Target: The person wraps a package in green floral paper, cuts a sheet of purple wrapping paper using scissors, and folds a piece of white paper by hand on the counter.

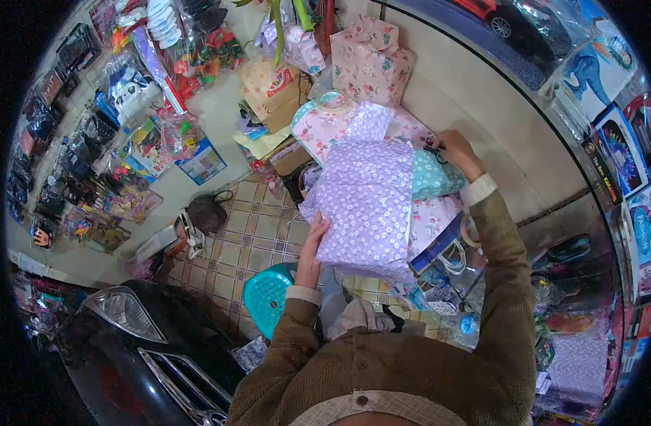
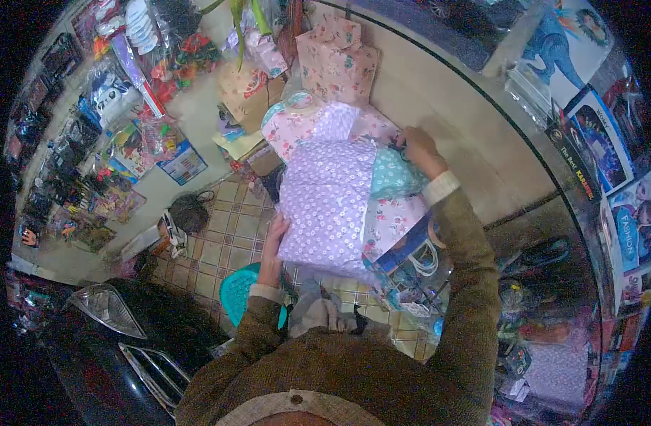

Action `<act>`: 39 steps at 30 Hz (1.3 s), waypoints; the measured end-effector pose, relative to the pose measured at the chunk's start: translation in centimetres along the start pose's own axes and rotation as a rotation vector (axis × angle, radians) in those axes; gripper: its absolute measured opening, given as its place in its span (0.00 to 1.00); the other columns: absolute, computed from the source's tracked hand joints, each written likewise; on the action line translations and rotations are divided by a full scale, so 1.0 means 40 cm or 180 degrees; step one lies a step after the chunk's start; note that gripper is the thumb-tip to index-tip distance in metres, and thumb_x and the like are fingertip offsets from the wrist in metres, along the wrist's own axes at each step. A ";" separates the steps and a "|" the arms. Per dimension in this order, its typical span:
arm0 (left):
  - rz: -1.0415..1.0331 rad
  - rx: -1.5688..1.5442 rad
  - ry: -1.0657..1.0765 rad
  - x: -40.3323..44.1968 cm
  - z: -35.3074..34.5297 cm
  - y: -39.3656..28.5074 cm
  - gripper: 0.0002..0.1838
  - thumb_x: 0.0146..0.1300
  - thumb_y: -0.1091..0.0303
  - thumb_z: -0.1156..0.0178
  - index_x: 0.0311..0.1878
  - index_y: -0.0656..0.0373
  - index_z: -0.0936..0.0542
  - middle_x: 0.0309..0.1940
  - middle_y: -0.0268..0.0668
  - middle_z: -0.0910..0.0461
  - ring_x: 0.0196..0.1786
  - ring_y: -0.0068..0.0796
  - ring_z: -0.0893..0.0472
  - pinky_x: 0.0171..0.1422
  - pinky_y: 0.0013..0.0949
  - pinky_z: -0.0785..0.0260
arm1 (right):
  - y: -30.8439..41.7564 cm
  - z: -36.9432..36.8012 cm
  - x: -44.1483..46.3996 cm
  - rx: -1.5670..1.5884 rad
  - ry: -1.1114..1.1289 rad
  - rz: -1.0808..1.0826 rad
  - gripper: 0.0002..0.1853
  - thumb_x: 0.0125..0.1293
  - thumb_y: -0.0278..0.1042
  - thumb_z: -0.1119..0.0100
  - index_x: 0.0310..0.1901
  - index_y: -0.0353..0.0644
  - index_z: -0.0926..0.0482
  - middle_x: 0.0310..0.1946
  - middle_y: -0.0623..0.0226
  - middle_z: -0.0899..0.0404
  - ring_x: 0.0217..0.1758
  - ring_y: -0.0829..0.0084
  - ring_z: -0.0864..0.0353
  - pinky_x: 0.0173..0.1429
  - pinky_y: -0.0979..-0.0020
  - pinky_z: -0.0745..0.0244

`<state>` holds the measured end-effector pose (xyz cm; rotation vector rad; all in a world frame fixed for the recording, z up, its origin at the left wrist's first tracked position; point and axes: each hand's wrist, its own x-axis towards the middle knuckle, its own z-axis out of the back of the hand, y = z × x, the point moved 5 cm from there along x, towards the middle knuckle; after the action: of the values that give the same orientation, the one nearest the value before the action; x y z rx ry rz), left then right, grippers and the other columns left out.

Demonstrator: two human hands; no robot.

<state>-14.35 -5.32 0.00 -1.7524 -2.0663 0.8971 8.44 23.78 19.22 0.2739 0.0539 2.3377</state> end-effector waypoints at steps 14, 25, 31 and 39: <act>0.0419 -0.0023 0.0325 0.266 -0.057 0.078 0.48 0.58 0.76 0.44 0.77 0.55 0.60 0.74 0.44 0.47 0.67 0.36 0.33 0.68 0.34 0.38 | 0.228 -0.020 0.202 0.0669 0.0038 0.0414 0.14 0.59 0.32 0.44 0.46 0.39 0.20 0.42 0.47 0.19 0.46 0.49 0.20 0.51 0.57 0.25; 0.0243 0.0767 -0.0028 0.327 -0.009 0.082 0.43 0.64 0.62 0.38 0.74 0.64 0.52 0.63 0.47 0.30 0.61 0.35 0.27 0.65 0.36 0.33 | 0.254 0.001 0.101 0.5487 0.0786 -0.1010 0.28 0.72 0.48 0.50 0.63 0.31 0.32 0.58 0.60 0.25 0.60 0.70 0.28 0.65 0.68 0.35; 0.0456 0.1387 -0.0745 0.357 -0.004 0.046 0.37 0.61 0.55 0.34 0.65 0.67 0.37 0.52 0.43 0.23 0.53 0.33 0.21 0.57 0.32 0.29 | 0.266 -0.010 -0.054 0.2700 0.0015 -0.0401 0.14 0.66 0.28 0.42 0.50 0.32 0.23 0.46 0.57 0.19 0.47 0.66 0.21 0.54 0.70 0.30; -0.1050 0.0618 -0.0900 0.187 0.291 -0.009 0.20 0.69 0.58 0.45 0.57 0.61 0.30 0.42 0.40 0.21 0.43 0.27 0.21 0.48 0.34 0.26 | 0.607 -0.083 -0.090 0.2670 -0.0089 0.0780 0.26 0.51 0.24 0.31 0.56 0.48 0.19 0.59 0.51 0.28 0.60 0.58 0.25 0.61 0.65 0.27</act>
<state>-23.06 -1.34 -9.95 -1.1968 -2.2597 1.2450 -6.76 4.26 18.28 0.7513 1.0471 2.4273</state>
